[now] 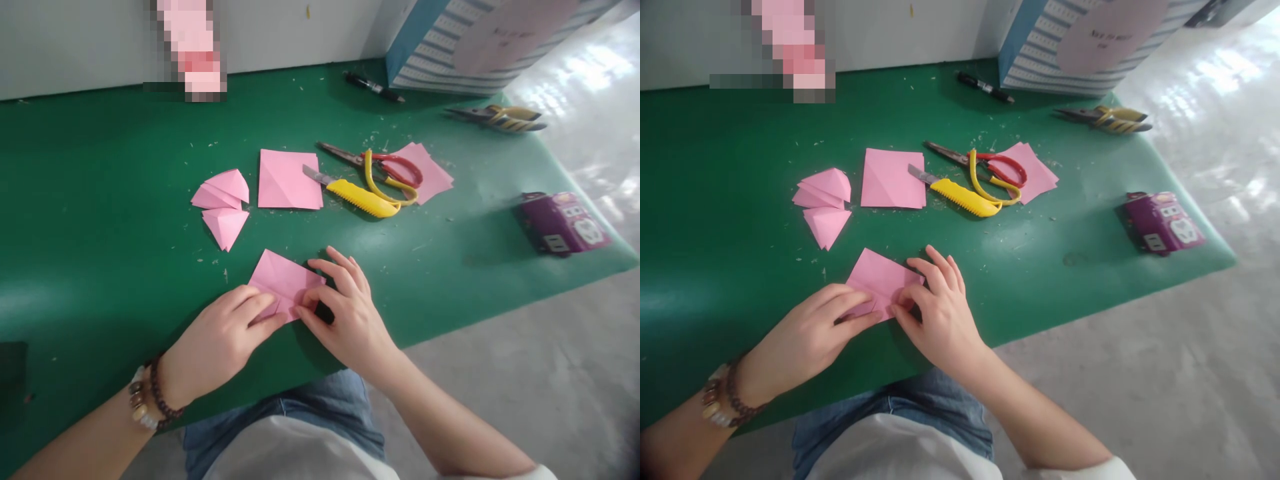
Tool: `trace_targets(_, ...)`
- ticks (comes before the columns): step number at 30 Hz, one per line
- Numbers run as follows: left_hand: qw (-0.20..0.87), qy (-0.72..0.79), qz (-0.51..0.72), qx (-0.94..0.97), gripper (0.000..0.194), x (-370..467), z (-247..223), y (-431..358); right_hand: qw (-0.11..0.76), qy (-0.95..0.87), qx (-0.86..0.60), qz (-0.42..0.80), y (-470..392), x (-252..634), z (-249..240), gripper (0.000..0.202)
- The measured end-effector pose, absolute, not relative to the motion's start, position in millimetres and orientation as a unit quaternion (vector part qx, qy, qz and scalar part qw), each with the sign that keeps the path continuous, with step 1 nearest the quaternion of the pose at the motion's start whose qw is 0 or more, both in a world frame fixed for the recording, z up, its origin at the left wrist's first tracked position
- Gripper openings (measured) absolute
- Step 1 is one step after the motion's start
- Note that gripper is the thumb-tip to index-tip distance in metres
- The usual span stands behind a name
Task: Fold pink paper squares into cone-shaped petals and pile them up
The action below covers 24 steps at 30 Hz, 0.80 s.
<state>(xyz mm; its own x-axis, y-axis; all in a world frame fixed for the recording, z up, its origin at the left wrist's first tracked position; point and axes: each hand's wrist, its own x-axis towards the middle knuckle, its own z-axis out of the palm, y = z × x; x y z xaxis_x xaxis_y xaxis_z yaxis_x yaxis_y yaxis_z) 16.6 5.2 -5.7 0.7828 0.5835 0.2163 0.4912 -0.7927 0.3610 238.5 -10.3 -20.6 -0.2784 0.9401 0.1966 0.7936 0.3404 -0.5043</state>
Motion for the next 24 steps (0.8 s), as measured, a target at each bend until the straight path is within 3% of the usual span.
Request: trace_targets(24,0.129,0.254,0.111,0.952,0.042,11.8,-6.2,6.2,0.229,-0.779,-0.565,0.150,-10.8,236.2,-20.8,0.008)
